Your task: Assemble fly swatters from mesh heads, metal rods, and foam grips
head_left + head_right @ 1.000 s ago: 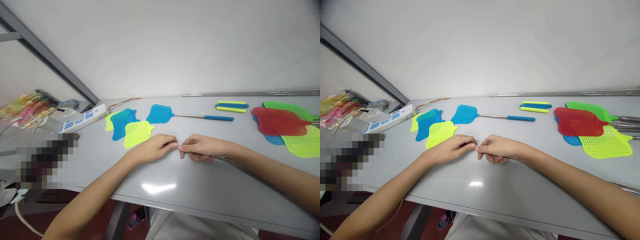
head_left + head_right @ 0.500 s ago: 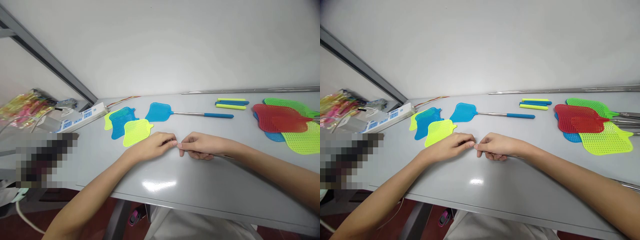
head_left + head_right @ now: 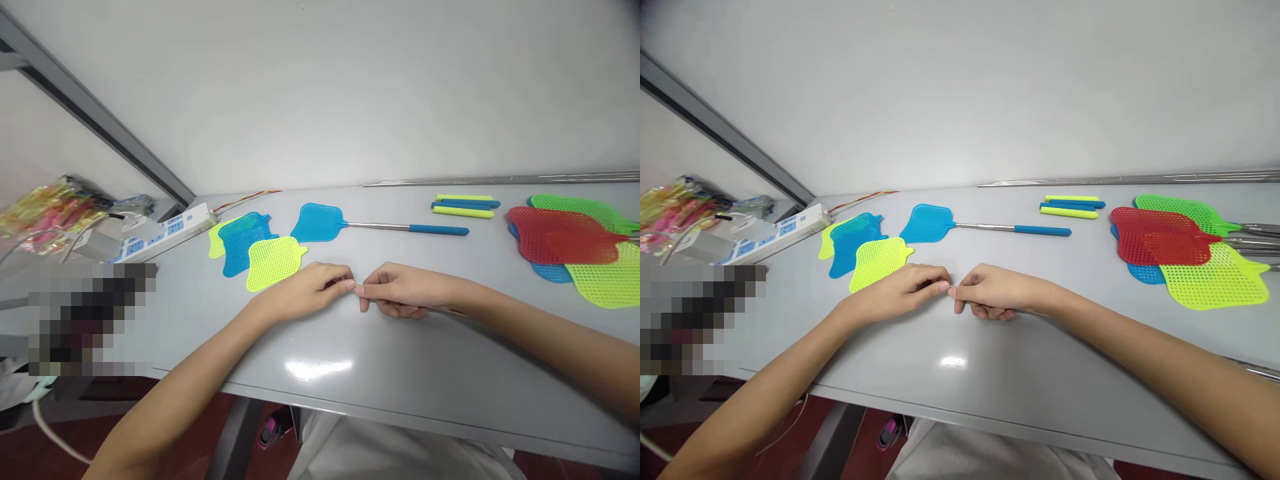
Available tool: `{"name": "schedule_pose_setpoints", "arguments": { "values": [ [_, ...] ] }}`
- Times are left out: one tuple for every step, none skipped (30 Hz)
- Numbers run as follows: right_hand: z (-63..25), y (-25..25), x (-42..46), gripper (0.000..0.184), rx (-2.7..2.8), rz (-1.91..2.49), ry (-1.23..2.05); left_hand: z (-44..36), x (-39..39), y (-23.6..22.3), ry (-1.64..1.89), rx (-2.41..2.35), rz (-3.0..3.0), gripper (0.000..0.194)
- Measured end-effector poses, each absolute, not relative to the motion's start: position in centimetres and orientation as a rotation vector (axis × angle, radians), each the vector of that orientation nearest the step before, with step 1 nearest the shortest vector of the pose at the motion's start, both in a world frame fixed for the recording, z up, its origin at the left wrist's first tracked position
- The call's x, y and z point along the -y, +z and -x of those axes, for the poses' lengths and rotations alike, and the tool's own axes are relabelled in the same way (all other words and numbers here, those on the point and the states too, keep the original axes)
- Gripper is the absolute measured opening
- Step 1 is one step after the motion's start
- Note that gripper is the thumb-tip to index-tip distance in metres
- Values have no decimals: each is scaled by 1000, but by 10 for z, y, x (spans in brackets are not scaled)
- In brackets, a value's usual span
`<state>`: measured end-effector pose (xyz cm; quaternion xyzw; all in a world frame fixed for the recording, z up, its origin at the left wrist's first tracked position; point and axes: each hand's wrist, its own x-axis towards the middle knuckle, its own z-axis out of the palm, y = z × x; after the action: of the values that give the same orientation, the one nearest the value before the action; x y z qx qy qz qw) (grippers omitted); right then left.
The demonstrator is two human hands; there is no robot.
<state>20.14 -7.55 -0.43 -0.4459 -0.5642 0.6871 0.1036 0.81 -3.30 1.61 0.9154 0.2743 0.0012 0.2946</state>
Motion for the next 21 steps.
{"name": "schedule_pose_setpoints", "arguments": {
  "values": [
    [-201,-4,75,39,1662,1318,2027,-8,33,16,2,-732,-2437,33],
    [-201,-4,76,39,1659,1322,2028,-8,33,16,1,-733,-2436,33],
    [-201,-3,76,39,1655,1324,2031,-7,33,16,-1,-734,-2434,33],
    [-201,-3,76,39,1653,1326,2033,-7,33,16,-3,-734,-2431,33],
    [-201,-3,76,39,1651,1327,2033,-7,33,15,-6,-733,-2427,33],
    [-201,-2,76,39,1649,1326,2032,-7,33,15,-5,-732,-2424,33],
    [-201,-2,76,39,1649,1325,2030,-7,33,15,-3,-732,-2421,33],
    [-201,-2,76,39,1647,1325,2028,-7,33,15,-1,-734,-2420,33],
    [-201,-2,76,39,1646,1325,2027,-7,33,15,0,-736,-2421,34],
    [-201,-2,76,39,1647,1324,2026,-8,33,15,0,-740,-2422,34],
    [-201,-2,76,38,1647,1324,2027,-8,33,15,-1,-742,-2424,34],
    [-201,-2,76,38,1647,1325,2029,-8,33,16,-5,-744,-2426,34],
    [-201,-2,76,38,1647,1326,2031,-8,33,16,-9,-743,-2426,34],
    [-201,-2,76,38,1648,1326,2032,-7,34,16,-11,-743,-2426,34],
    [-201,-2,76,38,1648,1324,2035,-7,34,16,-10,-743,-2425,34],
    [-201,-2,76,38,1647,1321,2037,-7,34,17,-8,-744,-2425,34],
    [-201,-1,76,38,1646,1319,2039,-7,34,17,-5,-745,-2425,34],
    [-201,-1,76,38,1646,1317,2038,-7,34,17,-3,-745,-2425,34],
    [-201,-1,76,38,1647,1316,2037,-7,34,17,-1,-745,-2426,34],
    [-202,-1,76,38,1646,1315,2038,-7,34,17,1,-743,-2426,34],
    [-202,-1,76,38,1646,1313,2040,-7,34,17,1,-739,-2426,34]
  ]
}}
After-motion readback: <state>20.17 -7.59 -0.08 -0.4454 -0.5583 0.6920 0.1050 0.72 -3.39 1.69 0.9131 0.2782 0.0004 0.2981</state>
